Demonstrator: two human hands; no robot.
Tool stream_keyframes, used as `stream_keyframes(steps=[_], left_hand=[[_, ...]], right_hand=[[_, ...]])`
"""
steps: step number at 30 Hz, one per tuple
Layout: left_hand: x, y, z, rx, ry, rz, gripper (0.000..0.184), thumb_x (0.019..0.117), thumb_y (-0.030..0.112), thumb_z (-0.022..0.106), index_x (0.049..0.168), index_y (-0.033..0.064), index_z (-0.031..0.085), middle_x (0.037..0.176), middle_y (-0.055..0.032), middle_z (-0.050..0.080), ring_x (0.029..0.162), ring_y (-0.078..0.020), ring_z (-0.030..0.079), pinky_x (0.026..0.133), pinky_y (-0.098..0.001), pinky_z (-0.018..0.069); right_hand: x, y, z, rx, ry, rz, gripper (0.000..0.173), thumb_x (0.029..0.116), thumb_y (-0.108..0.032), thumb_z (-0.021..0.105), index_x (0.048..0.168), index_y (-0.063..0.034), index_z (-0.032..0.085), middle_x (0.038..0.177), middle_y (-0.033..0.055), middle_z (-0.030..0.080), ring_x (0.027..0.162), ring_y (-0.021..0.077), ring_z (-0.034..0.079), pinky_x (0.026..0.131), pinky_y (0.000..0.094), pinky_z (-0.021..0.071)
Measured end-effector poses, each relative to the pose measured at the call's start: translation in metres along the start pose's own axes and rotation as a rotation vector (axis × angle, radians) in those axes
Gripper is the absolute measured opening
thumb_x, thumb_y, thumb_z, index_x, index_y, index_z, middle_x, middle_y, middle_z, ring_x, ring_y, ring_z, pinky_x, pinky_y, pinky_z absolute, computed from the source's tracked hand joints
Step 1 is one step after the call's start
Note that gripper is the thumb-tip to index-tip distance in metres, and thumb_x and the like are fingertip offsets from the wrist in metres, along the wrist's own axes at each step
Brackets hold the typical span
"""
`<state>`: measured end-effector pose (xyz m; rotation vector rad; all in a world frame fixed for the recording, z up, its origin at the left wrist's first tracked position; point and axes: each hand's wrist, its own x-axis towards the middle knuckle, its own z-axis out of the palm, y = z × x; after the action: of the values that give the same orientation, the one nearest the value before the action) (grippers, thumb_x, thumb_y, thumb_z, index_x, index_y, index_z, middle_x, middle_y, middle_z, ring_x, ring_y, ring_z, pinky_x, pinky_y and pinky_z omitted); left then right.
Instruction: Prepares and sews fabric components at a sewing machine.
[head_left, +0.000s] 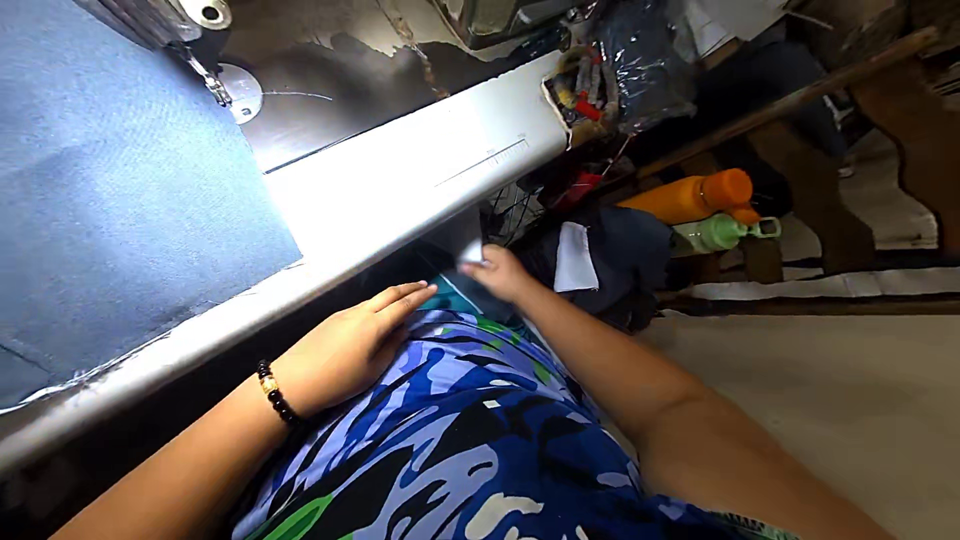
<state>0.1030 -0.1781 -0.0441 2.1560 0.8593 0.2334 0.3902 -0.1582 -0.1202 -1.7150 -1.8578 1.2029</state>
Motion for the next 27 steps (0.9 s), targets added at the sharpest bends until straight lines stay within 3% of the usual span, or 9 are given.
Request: stream_keyframes(steps=[4, 6, 8, 10, 12, 15, 17, 20, 27], left_hand=[[0.01, -0.01, 0.004, 0.039, 0.017, -0.093, 0.056, 0.0972, 0.018, 0.062, 0.151, 0.0095, 0.049, 0.156, -0.0149, 0.046, 0.131, -0.0329, 0.057, 0.104, -0.0542, 0.0498], [0.018, -0.015, 0.0, 0.043, -0.121, -0.199, 0.025, 0.1002, 0.021, 0.064, 0.117, 0.003, 0.071, 0.134, -0.0206, 0.062, 0.116, -0.0373, 0.064, 0.098, -0.0583, 0.0506], [0.02, -0.017, -0.006, 0.04, -0.269, -0.268, 0.027, 0.1042, 0.021, 0.055, 0.101, -0.0004, 0.072, 0.11, -0.0176, 0.069, 0.102, -0.0327, 0.067, 0.092, -0.0551, 0.051], [0.013, -0.018, -0.01, -0.034, -0.32, -0.354, 0.03, 0.1064, 0.023, 0.049, 0.109, 0.0008, 0.069, 0.101, -0.0177, 0.069, 0.097, -0.0326, 0.066, 0.089, -0.0567, 0.0498], [0.0, -0.025, -0.008, -0.11, -0.315, -0.395, 0.031, 0.1086, 0.025, 0.045, 0.126, 0.0052, 0.062, 0.103, -0.0193, 0.068, 0.1, -0.0339, 0.066, 0.089, -0.0593, 0.0491], [-0.017, -0.041, -0.003, -0.263, -0.289, -0.451, 0.044, 0.1111, 0.029, 0.04, 0.153, 0.0179, 0.046, 0.135, -0.0151, 0.064, 0.127, -0.0259, 0.061, 0.108, -0.0533, 0.0444], [-0.024, -0.047, 0.002, -0.375, -0.262, -0.491, 0.042, 0.1114, 0.031, 0.039, 0.147, 0.0143, 0.052, 0.141, -0.0109, 0.06, 0.131, -0.0178, 0.057, 0.113, -0.0454, 0.0417], [-0.023, -0.046, 0.003, -0.428, -0.254, -0.574, 0.041, 0.1117, 0.033, 0.039, 0.134, 0.007, 0.061, 0.125, -0.0132, 0.066, 0.117, -0.0177, 0.062, 0.105, -0.0443, 0.0459], [-0.022, -0.049, 0.005, -0.456, -0.247, -0.58, 0.041, 0.1108, 0.037, 0.04, 0.129, 0.0085, 0.063, 0.115, -0.0087, 0.068, 0.107, -0.0121, 0.063, 0.098, -0.0396, 0.0484]], right_hand=[[-0.016, -0.074, 0.001, 0.153, -0.538, -0.333, 0.021, 0.093, -0.007, 0.069, 0.103, 0.011, 0.072, 0.116, 0.0241, 0.068, 0.119, 0.0291, 0.06, 0.108, 0.0419, 0.043], [-0.01, -0.081, -0.012, 0.136, -0.679, -0.315, 0.029, 0.0979, -0.01, 0.063, 0.119, 0.0089, 0.067, 0.124, 0.0199, 0.066, 0.117, 0.0215, 0.061, 0.105, 0.0374, 0.0471], [-0.003, -0.071, -0.036, 0.157, -0.611, -0.217, 0.027, 0.1012, -0.01, 0.056, 0.119, 0.0072, 0.068, 0.118, 0.0167, 0.069, 0.108, 0.019, 0.065, 0.098, 0.0393, 0.0517], [0.001, -0.05, -0.067, 0.211, -0.391, -0.001, 0.033, 0.1073, -0.011, 0.041, 0.122, 0.0068, 0.064, 0.118, 0.0188, 0.069, 0.102, 0.022, 0.068, 0.091, 0.0412, 0.0557], [0.005, -0.008, -0.091, 0.118, -0.103, 0.201, 0.03, 0.1091, -0.016, 0.044, 0.118, 0.0036, 0.065, 0.111, 0.0182, 0.069, 0.084, 0.0223, 0.068, 0.075, 0.0419, 0.0573], [-0.002, 0.056, -0.105, -0.131, -0.013, 0.409, 0.022, 0.1043, -0.013, 0.057, 0.113, 0.003, 0.068, 0.098, 0.0197, 0.071, 0.075, 0.0287, 0.069, 0.072, 0.0494, 0.0583], [-0.016, 0.078, -0.094, -0.248, -0.112, 0.441, 0.017, 0.0987, -0.009, 0.064, 0.108, 0.0037, 0.07, 0.091, 0.0214, 0.071, 0.075, 0.034, 0.069, 0.074, 0.0563, 0.0577], [-0.032, 0.078, -0.074, -0.394, -0.209, 0.426, 0.026, 0.0908, -0.01, 0.076, 0.111, 0.0035, 0.069, 0.098, 0.024, 0.071, 0.094, 0.0414, 0.069, 0.089, 0.0642, 0.0528], [-0.043, 0.081, -0.054, -0.488, -0.104, 0.348, 0.036, 0.0872, -0.014, 0.082, 0.118, -0.0001, 0.068, 0.109, 0.0228, 0.067, 0.102, 0.0405, 0.067, 0.09, 0.062, 0.0531]])
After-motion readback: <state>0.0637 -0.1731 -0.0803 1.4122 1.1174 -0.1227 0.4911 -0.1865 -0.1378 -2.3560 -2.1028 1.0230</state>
